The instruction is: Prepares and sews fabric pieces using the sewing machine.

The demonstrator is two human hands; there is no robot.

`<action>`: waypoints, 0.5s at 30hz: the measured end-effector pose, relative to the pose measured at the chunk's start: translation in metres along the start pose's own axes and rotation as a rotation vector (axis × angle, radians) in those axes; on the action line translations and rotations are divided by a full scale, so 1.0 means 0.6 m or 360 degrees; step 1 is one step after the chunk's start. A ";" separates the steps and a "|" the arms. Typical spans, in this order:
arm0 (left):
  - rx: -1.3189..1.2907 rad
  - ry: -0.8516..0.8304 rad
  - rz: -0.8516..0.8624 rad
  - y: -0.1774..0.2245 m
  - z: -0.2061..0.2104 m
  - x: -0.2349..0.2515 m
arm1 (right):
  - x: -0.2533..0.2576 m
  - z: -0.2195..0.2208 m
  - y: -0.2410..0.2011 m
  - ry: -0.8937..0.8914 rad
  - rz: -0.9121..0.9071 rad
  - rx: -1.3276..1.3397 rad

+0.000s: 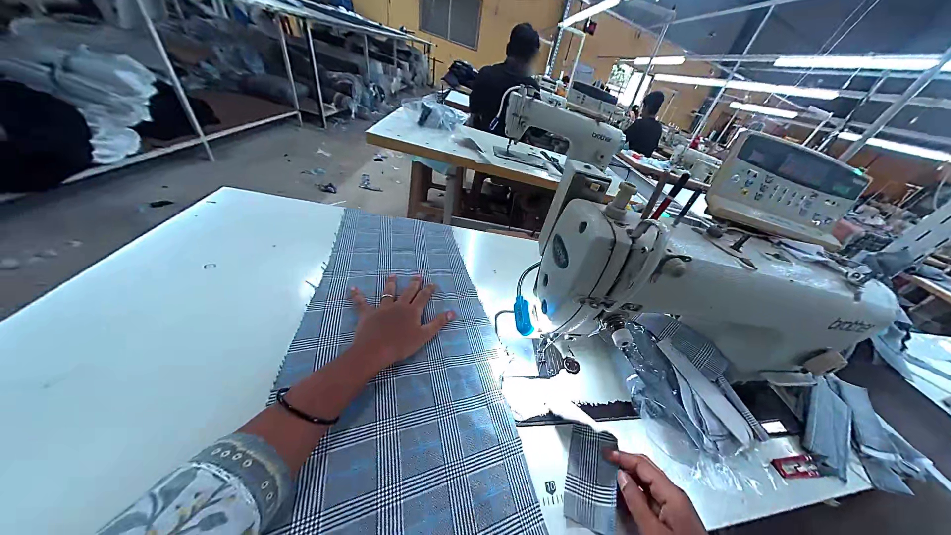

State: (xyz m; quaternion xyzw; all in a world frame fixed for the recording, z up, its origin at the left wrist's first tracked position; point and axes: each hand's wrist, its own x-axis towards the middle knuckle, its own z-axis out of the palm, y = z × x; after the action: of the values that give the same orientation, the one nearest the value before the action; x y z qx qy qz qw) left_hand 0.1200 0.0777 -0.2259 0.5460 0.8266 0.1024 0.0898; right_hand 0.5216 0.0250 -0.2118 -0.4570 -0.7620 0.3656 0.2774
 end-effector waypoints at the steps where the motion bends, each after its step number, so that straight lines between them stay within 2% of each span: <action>1: 0.0001 -0.0006 -0.0008 0.000 -0.002 0.001 | 0.007 0.002 -0.001 -0.0001 0.0007 0.0017; 10: -0.0015 0.0002 -0.0035 0.002 -0.008 0.002 | 0.045 0.002 -0.002 -0.0123 0.0019 -0.0054; 13: -0.0002 -0.0005 -0.0057 -0.007 -0.013 0.014 | 0.045 0.012 -0.006 -0.0032 -0.0104 -0.0285; 15: 0.0000 -0.0016 -0.0063 -0.008 -0.018 0.016 | 0.031 0.028 -0.021 0.0127 -0.0174 -0.0445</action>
State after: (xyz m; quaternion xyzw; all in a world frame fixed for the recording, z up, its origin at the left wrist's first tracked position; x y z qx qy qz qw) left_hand 0.1093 0.0841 -0.2172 0.5300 0.8369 0.0979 0.0958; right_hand 0.4949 0.0327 -0.2097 -0.4632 -0.8175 0.2220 0.2604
